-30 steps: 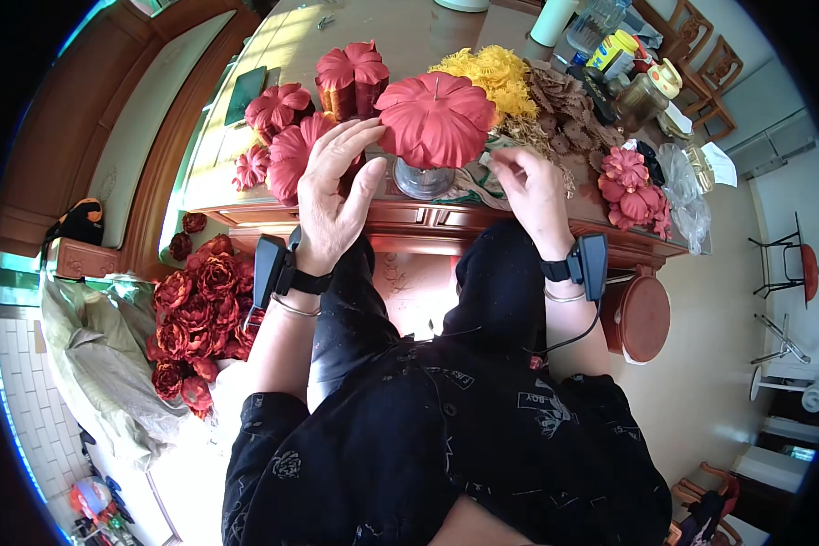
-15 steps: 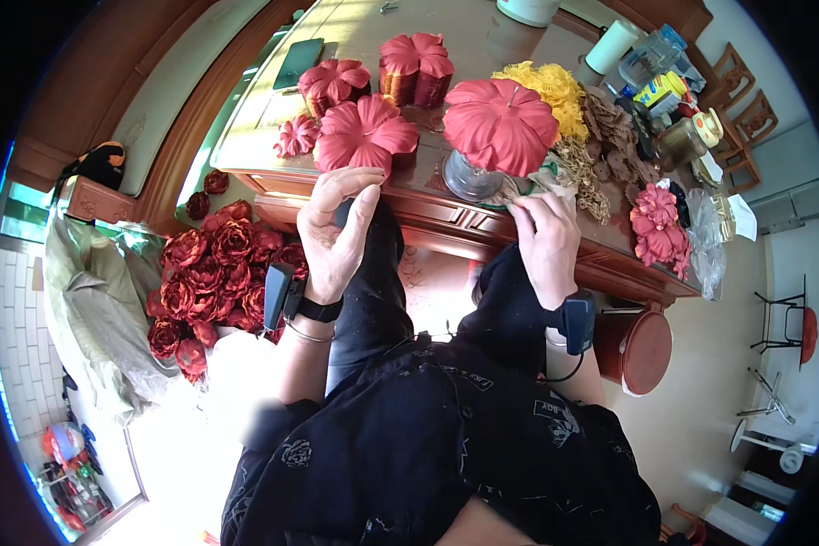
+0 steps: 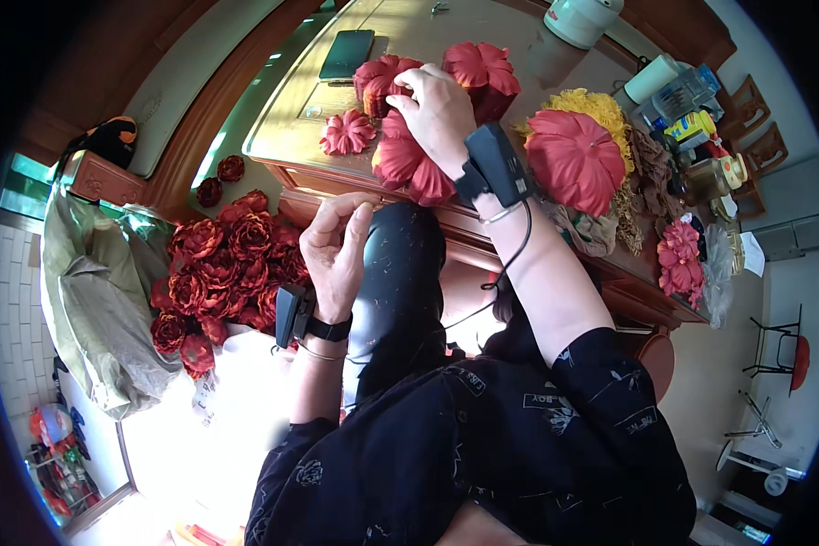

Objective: Assembling and fluffing decorative tissue or fabric flowers by pulling apart layers.

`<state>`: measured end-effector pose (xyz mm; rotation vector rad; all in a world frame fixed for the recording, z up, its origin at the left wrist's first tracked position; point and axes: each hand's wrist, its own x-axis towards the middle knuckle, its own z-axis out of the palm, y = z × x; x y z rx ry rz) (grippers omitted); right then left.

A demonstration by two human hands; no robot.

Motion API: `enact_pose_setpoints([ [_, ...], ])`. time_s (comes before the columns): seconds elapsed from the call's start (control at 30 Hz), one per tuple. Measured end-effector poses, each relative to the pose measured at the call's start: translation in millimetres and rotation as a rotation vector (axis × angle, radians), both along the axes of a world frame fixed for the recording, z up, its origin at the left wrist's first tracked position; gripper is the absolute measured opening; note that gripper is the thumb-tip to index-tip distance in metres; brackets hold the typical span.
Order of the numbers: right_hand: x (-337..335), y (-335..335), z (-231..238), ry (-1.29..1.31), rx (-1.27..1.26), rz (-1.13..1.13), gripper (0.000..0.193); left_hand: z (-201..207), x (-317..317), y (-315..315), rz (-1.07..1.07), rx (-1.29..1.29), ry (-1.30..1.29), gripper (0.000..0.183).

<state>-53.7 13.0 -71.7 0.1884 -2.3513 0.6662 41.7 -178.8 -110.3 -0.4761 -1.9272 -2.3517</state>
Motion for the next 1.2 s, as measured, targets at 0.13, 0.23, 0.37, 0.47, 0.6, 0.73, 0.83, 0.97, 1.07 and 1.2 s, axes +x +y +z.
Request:
enact_pose_setpoints([
  [0.13,-42.0,1.5,-13.6,0.021,0.214,-0.056,0.030,-8.5,-4.7,-13.0,0.013,-0.014,-0.016,0.011],
  [0.23,-53.5,1.6,-23.3,-0.004,0.177,-0.059,0.035,-13.8,-11.2,-20.0,0.024,-0.037,-0.003,0.010],
  [0.37,-60.3,5.4,-28.8,-0.096,0.030,-0.089,0.028,-13.7,-19.5,-22.9,0.007,-0.048,-0.041,0.011],
  [0.47,-64.6,9.8,-31.1,-0.114,-0.019,-0.063,0.023,-12.6,-33.3,-20.3,-0.007,-0.041,-0.044,0.012],
  [0.6,-65.3,12.2,-31.9,-0.139,-0.072,-0.066,0.019,-11.5,-65.9,-11.1,0.016,-0.126,0.048,0.014],
  [0.73,-65.0,9.9,-28.0,-0.174,-0.096,-0.063,0.017,-1.3,-94.9,-2.2,0.098,-0.311,0.148,0.016],
  [0.83,-68.3,12.7,-31.4,-0.135,-0.088,-0.048,0.016,-3.7,-121.5,7.5,0.112,-0.363,0.185,0.018],
  [0.97,-70.4,15.1,-35.9,-0.124,-0.103,-0.068,0.016,0.5,-135.2,18.1,0.088,-0.398,0.138,0.021],
  [1.07,-70.4,11.6,-36.3,-0.102,-0.100,-0.067,0.016,-18.3,-163.4,27.4,0.134,-0.414,0.285,0.024],
  [1.2,-70.1,12.3,-36.0,-0.070,-0.058,-0.059,0.015,-10.8,-167.6,39.1,0.163,-0.487,0.331,0.027],
])
